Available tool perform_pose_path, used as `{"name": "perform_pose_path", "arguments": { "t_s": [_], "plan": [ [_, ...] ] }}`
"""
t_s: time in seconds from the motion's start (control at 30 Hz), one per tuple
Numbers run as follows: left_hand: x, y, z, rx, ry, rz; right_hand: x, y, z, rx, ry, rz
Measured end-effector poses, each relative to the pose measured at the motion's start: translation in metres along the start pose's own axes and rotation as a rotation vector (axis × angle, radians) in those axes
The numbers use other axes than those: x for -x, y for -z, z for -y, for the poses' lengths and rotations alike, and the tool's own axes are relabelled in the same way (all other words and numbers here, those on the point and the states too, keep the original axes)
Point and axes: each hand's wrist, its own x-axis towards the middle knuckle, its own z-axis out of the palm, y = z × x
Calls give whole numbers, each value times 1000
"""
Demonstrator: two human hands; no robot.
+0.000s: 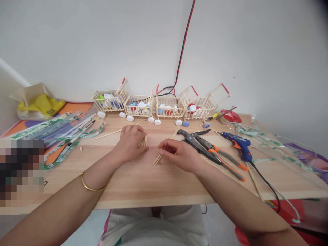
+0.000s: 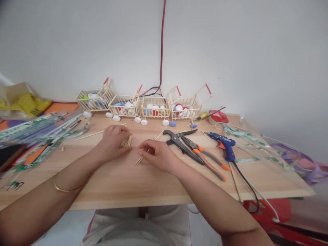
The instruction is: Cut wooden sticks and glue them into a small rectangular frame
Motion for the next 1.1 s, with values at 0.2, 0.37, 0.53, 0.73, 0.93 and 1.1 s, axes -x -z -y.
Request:
{"name": "perform_pose_path", "arguments": {
  "t_s": [0.2, 0.37, 0.53, 0.73, 0.93, 1.1],
  "plan": [
    [-1, -3, 8, 36, -4, 7, -1, 0, -6, -47, 17, 8],
    [-1, -5, 11, 64, -17, 26, -1, 2, -10, -48, 17, -16],
    [0, -5, 8, 79, -69, 32, -1, 2, -14, -61, 24, -40],
    [0, -3, -1, 108, -153, 40, -2, 3, -15, -75, 25, -46],
    [1, 1, -2, 67, -130, 1, -3, 6, -15, 83, 97, -109],
    [1, 4, -4, 61, -128, -57, -4, 12, -18, 258, 182, -165]
  ]
}}
